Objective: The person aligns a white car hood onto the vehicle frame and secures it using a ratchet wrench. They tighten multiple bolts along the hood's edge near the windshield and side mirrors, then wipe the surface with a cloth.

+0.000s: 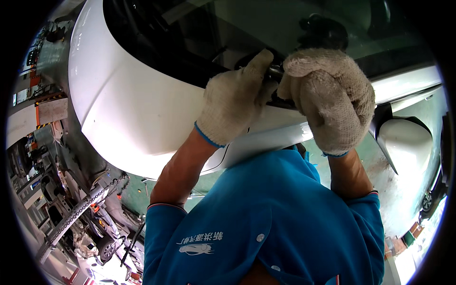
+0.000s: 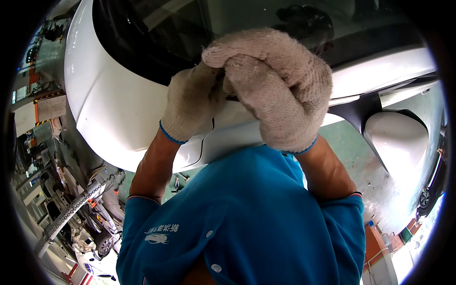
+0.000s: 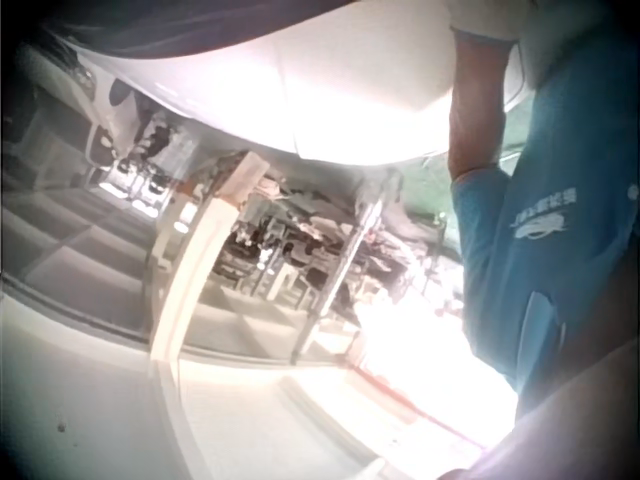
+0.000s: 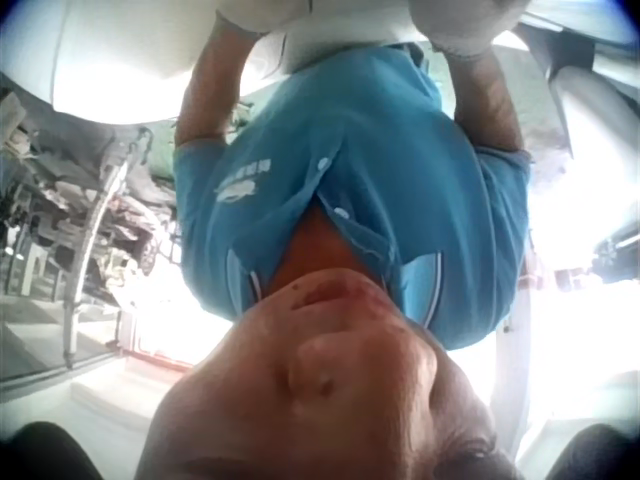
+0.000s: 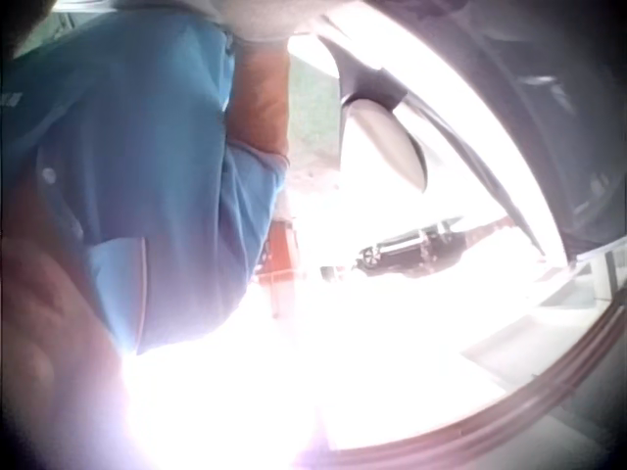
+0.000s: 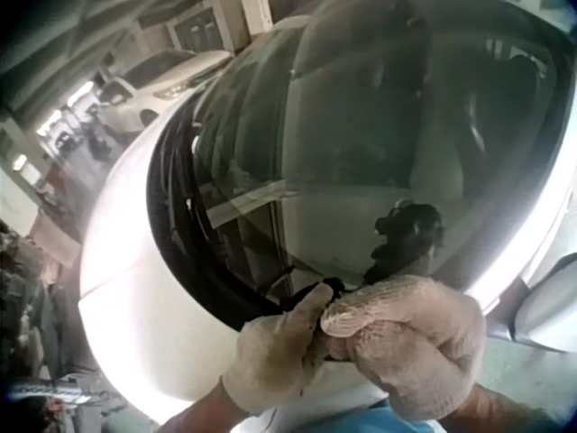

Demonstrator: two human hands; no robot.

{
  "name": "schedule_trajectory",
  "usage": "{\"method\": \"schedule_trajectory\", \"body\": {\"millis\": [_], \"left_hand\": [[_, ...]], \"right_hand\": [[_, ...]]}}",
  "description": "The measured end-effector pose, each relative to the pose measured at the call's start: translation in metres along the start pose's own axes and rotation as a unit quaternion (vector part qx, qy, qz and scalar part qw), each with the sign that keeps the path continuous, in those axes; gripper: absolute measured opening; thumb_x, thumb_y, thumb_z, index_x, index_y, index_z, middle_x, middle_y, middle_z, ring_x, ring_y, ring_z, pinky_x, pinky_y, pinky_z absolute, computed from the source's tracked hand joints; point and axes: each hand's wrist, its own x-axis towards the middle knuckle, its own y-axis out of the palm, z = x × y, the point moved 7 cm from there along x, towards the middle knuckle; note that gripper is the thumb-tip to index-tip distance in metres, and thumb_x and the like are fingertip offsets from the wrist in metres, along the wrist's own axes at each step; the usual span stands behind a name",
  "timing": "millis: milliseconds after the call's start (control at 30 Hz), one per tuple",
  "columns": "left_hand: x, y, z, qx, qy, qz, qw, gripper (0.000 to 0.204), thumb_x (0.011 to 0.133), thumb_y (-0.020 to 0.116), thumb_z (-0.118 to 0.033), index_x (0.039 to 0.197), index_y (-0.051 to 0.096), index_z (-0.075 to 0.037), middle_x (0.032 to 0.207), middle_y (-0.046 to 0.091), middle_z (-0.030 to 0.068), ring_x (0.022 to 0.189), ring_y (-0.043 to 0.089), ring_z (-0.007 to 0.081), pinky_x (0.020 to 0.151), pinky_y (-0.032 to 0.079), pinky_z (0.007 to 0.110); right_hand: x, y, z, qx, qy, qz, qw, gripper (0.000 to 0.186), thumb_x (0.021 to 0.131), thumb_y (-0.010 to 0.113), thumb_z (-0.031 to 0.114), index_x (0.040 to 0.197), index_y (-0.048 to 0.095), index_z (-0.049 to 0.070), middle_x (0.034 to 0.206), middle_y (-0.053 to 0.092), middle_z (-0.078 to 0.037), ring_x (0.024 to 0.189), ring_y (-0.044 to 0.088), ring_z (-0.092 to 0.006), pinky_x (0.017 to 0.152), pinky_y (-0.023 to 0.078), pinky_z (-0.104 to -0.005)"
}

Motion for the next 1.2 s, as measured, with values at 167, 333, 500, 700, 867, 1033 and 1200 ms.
{"method": "schedule_trajectory", "body": {"millis": [167, 333, 500, 700, 867, 1033, 1200], "left_hand": [[0.0, -0.005, -0.003, -0.035, 0.023, 0.001, 0.999, 0.05, 0.095, 0.076, -0.021, 0.139, 0.056, -0.006, 0.08, 0.074, 0.0145, 0.067, 0.074, 0.0329, 0.06, 0.059, 0.042], [0.0, -0.006, -0.002, -0.037, -0.02, -0.026, 0.999, 0.05, 0.093, 0.078, -0.024, 0.136, 0.059, -0.007, 0.085, 0.076, 0.015, 0.071, 0.075, 0.0338, 0.062, 0.06, 0.043], [-0.002, -0.011, -0.011, -0.041, -0.033, -0.139, 0.989, 0.048, 0.087, 0.079, -0.017, 0.131, 0.062, -0.006, 0.086, 0.076, 0.0129, 0.07, 0.075, 0.0315, 0.063, 0.061, 0.041], [0.005, -0.06, -0.034, 0.022, 0.142, -0.293, 0.945, 0.051, 0.087, 0.085, -0.015, 0.132, 0.064, -0.009, 0.086, 0.075, 0.0094, 0.069, 0.074, 0.0215, 0.061, 0.059, 0.031], [-0.007, -0.075, -0.033, 0.031, 0.182, -0.175, 0.967, 0.044, 0.091, 0.082, -0.02, 0.13, 0.066, -0.009, 0.09, 0.076, 0.0094, 0.072, 0.074, 0.0197, 0.066, 0.06, 0.031], [-0.026, -0.055, 0.011, -0.035, 0.04, -0.01, 0.999, 0.025, 0.097, 0.072, -0.028, 0.109, 0.077, -0.007, 0.093, 0.077, 0.0112, 0.081, 0.075, 0.0268, 0.075, 0.06, 0.036], [-0.017, -0.008, 0.02, 0.017, 0.02, 0.137, 0.99, 0.034, 0.1, 0.062, -0.036, 0.101, 0.079, -0.006, 0.096, 0.078, 0.0112, 0.09, 0.075, 0.0298, 0.086, 0.059, 0.041]], "right_hand": [[0.006, 0.01, 0.004, -0.008, -0.047, -0.033, 0.998, 0.033, 0.107, 0.059, 0.025, 0.121, 0.072, -0.002, 0.085, 0.069, -0.007, 0.059, 0.06, -0.0103, 0.057, 0.053, -0.0275], [0.008, 0.004, 0.012, -0.043, -0.001, 0.002, 0.999, 0.03, 0.099, 0.068, 0.016, 0.124, 0.072, 0.001, 0.09, 0.071, -0.009, 0.075, 0.067, -0.0132, 0.068, 0.058, -0.0279], [0.001, -0.009, 0.035, -0.396, -0.02, 0.077, 0.915, 0.032, 0.097, 0.07, 0.009, 0.129, 0.071, 0.002, 0.112, 0.074, -0.015, 0.097, 0.074, -0.0208, 0.081, 0.063, -0.0321], [-0.005, -0.032, 0.05, -0.22, 0.06, 0.019, 0.973, 0.041, 0.097, 0.067, 0.0, 0.139, 0.067, 0.003, 0.113, 0.074, -0.014, 0.096, 0.073, -0.0181, 0.08, 0.063, -0.0315], [-0.024, -0.032, 0.026, -0.236, 0.175, 0.025, 0.956, 0.04, 0.098, 0.066, 0.005, 0.138, 0.066, 0.003, 0.094, 0.069, -0.008, 0.084, 0.066, -0.0127, 0.071, 0.055, -0.028], [-0.052, -0.032, 0.02, 0.06, 0.1, -0.024, 0.993, 0.034, 0.105, 0.062, 0.019, 0.132, 0.065, -0.002, 0.084, 0.063, -0.003, 0.072, 0.057, -0.0095, 0.064, 0.048, -0.0261], [-0.093, -0.024, 0.004, 0.042, 0.193, -0.065, 0.978, 0.043, 0.103, 0.066, 0.026, 0.131, 0.064, -0.007, 0.08, 0.059, -0.005, 0.065, 0.055, -0.0113, 0.059, 0.046, -0.024]]}}
